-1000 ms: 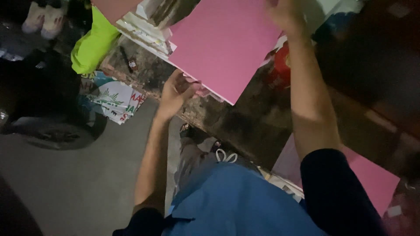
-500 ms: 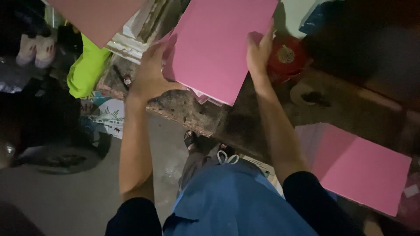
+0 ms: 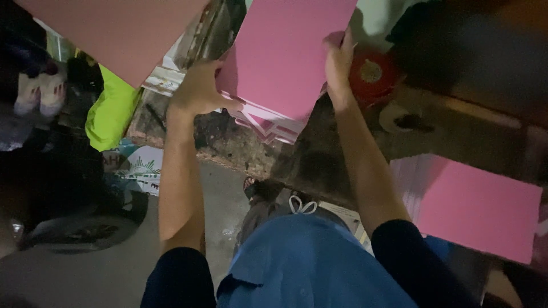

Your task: Tying a thin string around stacks of pink paper on a workbench to secure them.

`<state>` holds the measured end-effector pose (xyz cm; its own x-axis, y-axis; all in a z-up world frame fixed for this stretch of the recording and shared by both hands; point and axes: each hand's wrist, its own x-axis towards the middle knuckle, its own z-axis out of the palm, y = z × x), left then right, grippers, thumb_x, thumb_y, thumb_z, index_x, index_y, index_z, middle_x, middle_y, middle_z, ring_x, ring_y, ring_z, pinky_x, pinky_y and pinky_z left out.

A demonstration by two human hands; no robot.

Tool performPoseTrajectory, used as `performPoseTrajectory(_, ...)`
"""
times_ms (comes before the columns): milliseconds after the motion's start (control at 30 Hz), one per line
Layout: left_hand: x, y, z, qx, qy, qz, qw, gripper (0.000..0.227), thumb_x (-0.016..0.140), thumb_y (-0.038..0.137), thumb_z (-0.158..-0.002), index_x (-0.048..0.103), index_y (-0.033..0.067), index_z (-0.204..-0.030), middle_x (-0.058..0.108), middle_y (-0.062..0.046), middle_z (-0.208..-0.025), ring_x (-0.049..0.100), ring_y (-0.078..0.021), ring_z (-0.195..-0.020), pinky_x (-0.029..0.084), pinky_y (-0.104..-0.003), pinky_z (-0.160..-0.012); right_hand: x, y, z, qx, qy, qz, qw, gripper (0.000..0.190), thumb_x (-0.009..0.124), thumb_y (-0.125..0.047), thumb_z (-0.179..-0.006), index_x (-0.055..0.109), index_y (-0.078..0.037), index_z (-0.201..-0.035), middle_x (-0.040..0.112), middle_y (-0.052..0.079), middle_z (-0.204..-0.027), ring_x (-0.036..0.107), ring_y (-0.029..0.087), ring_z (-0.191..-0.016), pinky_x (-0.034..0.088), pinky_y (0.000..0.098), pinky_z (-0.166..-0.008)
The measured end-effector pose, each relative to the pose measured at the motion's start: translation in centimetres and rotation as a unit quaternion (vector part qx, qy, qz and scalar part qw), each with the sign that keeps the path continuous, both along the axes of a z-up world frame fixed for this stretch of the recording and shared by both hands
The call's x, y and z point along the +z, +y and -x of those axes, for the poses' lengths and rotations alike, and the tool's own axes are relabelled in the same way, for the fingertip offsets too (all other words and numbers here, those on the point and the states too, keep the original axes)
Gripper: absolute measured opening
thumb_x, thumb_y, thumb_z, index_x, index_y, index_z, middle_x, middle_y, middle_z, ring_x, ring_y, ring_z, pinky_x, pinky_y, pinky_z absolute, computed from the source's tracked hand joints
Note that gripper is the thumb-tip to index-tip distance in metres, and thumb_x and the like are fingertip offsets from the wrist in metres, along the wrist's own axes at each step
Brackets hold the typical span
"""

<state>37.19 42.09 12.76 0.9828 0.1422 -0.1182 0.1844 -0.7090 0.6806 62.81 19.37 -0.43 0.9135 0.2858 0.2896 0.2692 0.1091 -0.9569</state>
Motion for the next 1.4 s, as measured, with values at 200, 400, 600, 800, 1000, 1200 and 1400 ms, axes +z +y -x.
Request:
performPoseTrajectory(200, 0.1, -0.8, 0.1, 0.082, 0.074, -0.112, 0.988, 0.091, 0.094, 0.037, -0.069, 0.057, -0.0084, -0.139, 0.063, -0.026, -0.135, 0.064, -0.0482, -0.114, 0.054, -0.055, -0.097, 0.2, -0.1, 0.6, -0.017, 0.119, 0.093, 0.988, 0.082, 0.059, -0.031, -0.104, 0.008, -0.012, -0.165, -0.002, 0.015, -0.174, -0.025, 0.037, -0.155, -0.013, 0.0604, -0.122)
performPoseTrajectory(400, 0.0, -1.2, 0.3, 0.106, 0.076, -0.187, 0.974, 0.060, 0.097, 0.048, -0.072, 0.073, -0.0023, -0.093, 0.075, -0.018, -0.083, 0.072, -0.0401, -0.074, 0.060, -0.047, -0.063, -6.2, 0.8, -2.0, -0.043, 0.110, 0.025, 0.993, 0.090, 0.070, -0.019, -0.098, 0.012, -0.017, -0.166, -0.021, 0.019, -0.171, -0.036, 0.029, -0.153, 0.000, 0.0506, -0.125)
performPoseTrajectory(600, 1.1, 0.7, 1.0, 0.003, 0.026, -0.046, 0.999, 0.060, 0.087, 0.065, -0.070, 0.055, 0.0151, -0.078, 0.046, 0.004, -0.060, 0.040, -0.0109, -0.052, 0.029, -0.028, -0.052, -6.9, 0.0, -2.7, -0.048, 0.135, 0.044, 0.989, 0.088, 0.074, -0.041, -0.100, 0.016, -0.028, -0.165, -0.022, 0.013, -0.171, -0.001, 0.037, -0.161, 0.015, 0.0590, -0.127)
performPoseTrajectory(800, 2.2, 1.2, -7.6, -0.094, -0.143, 0.072, 0.983, 0.087, 0.022, 0.069, -0.102, 0.024, 0.0024, -0.159, 0.036, -0.020, -0.164, 0.033, -0.0388, -0.152, 0.025, -0.053, -0.122, -3.3, -0.1, -0.6, -0.014, 0.085, -0.061, 0.994, 0.078, 0.075, -0.040, -0.093, 0.038, -0.014, -0.156, 0.044, 0.018, -0.159, 0.047, 0.035, -0.146, 0.045, 0.0486, -0.117)
performPoseTrajectory(1000, -10.6, 6.2, -20.9, -0.028, -0.124, 0.291, 0.948, 0.054, 0.048, 0.078, -0.089, 0.049, 0.0266, -0.106, 0.043, 0.007, -0.099, 0.041, -0.0105, -0.098, 0.034, -0.031, -0.095, 0.1, -0.4, -0.7, 0.023, 0.072, -0.038, 0.996, 0.066, 0.059, -0.055, -0.097, 0.047, -0.018, -0.150, 0.048, 0.015, -0.155, 0.047, 0.034, -0.144, 0.036, 0.0513, -0.118)
performPoseTrajectory(1200, -2.8, 3.6, -15.3, 0.047, 0.032, 0.271, 0.961, 0.101, 0.017, 0.077, -0.085, 0.012, 0.0144, -0.164, 0.009, -0.015, -0.172, 0.008, -0.0320, -0.159, 0.012, -0.055, -0.125, -2.3, 0.1, -1.9, 0.077, -0.158, -0.089, 0.980, 0.060, 0.028, -0.056, -0.114, 0.042, -0.017, -0.158, 0.045, 0.005, -0.162, 0.039, 0.023, -0.153, 0.028, 0.0458, -0.127)
performPoseTrajectory(1400, -0.2, 2.2, -9.6, 0.120, 0.035, 0.379, 0.917, 0.109, 0.030, 0.082, -0.076, 0.011, 0.0212, -0.164, 0.008, -0.002, -0.174, 0.006, -0.0228, -0.160, 0.010, -0.047, -0.127, 5.8, -1.6, 6.9, 0.100, -0.010, -0.133, 0.986, 0.035, 0.048, -0.038, -0.110, 0.049, -0.013, -0.134, 0.056, 0.004, -0.127, 0.054, 0.018, -0.121, 0.042, 0.0346, -0.110)
